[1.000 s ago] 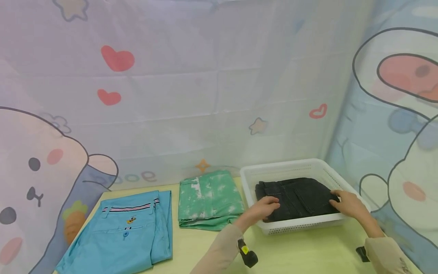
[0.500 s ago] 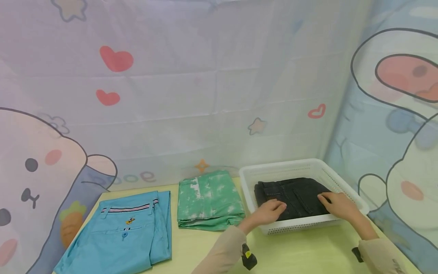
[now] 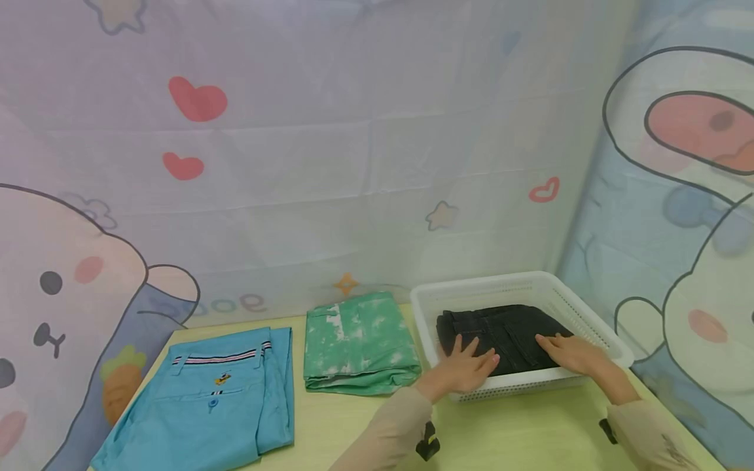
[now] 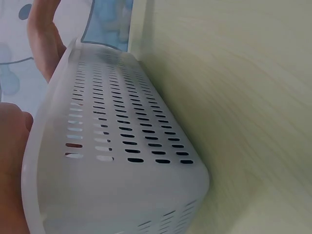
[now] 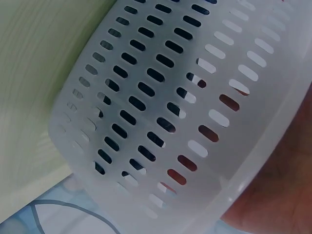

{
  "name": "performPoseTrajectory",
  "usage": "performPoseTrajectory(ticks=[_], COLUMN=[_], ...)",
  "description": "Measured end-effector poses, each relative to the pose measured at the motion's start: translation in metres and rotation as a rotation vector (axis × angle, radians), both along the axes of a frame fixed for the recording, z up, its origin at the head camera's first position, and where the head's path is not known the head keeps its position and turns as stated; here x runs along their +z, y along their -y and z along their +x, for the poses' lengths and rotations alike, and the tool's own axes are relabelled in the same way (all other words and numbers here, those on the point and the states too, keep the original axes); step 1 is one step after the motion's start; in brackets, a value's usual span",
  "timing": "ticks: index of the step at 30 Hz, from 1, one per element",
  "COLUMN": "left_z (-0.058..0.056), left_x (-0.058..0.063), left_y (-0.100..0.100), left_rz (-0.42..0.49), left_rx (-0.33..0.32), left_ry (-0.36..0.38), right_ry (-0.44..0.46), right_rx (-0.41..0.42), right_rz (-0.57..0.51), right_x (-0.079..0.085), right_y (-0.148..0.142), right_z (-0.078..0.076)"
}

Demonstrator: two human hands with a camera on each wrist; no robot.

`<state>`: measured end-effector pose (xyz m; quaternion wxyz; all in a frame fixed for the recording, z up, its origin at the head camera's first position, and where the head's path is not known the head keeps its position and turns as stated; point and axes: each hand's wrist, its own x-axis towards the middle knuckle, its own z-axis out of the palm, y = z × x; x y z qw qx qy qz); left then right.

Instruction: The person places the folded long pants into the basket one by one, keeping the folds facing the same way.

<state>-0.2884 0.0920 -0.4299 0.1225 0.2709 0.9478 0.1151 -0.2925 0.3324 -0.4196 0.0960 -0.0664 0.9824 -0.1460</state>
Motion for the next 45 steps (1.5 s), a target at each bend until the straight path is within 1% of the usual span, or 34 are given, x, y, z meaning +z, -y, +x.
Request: performPoseTrajectory(ticks=[5, 8, 11, 15, 20, 27, 33, 37, 41, 45], left_z=[-0.002, -0.003, -0.004, -0.003, 0.0, 0.005, 0.008, 0.011, 0.016, 0.02], left_x=[-0.004, -0.005, -0.005, -0.005, -0.002, 0.0, -0.001, -0.001, 0.001, -0.001], left_y=[-0.002, -0.003, -0.004, -0.004, -0.003, 0.002, 0.009, 0.013, 0.019, 0.025], left_rz=[-0.082, -0.108, -0.121, -0.121, -0.066, 0.024, 0.091, 0.119, 0.152, 0.18], left_rx=[0.01, 0.016, 0.017, 0.015, 0.004, -0.027, -0.041, -0.06, -0.086, -0.112], left_ry=[0.033, 0.05, 0.049, 0.032, -0.024, -0.122, -0.185, -0.222, -0.243, -0.244], right_ry=[0.069, 0.104, 0.117, 0.121, 0.09, -0.015, -0.148, -0.261, -0.367, -0.431], right_rx=[0.018, 0.034, 0.051, 0.052, 0.045, 0.019, -0.009, -0.022, -0.015, -0.009], right_rz=[0.005, -0.006, -0.017, -0.025, -0.034, -0.043, -0.061, -0.074, -0.109, -0.142], right_x=[-0.004, -0.006, -0.007, -0.006, -0.008, -0.012, -0.01, -0.011, -0.011, -0.012], right_y=[0.001, 0.002, 0.002, 0.002, 0.001, 0.0, 0.007, 0.015, 0.026, 0.036], right_z=[-0.005, -0.006, -0.008, -0.009, -0.009, -0.006, 0.002, 0.009, 0.019, 0.026])
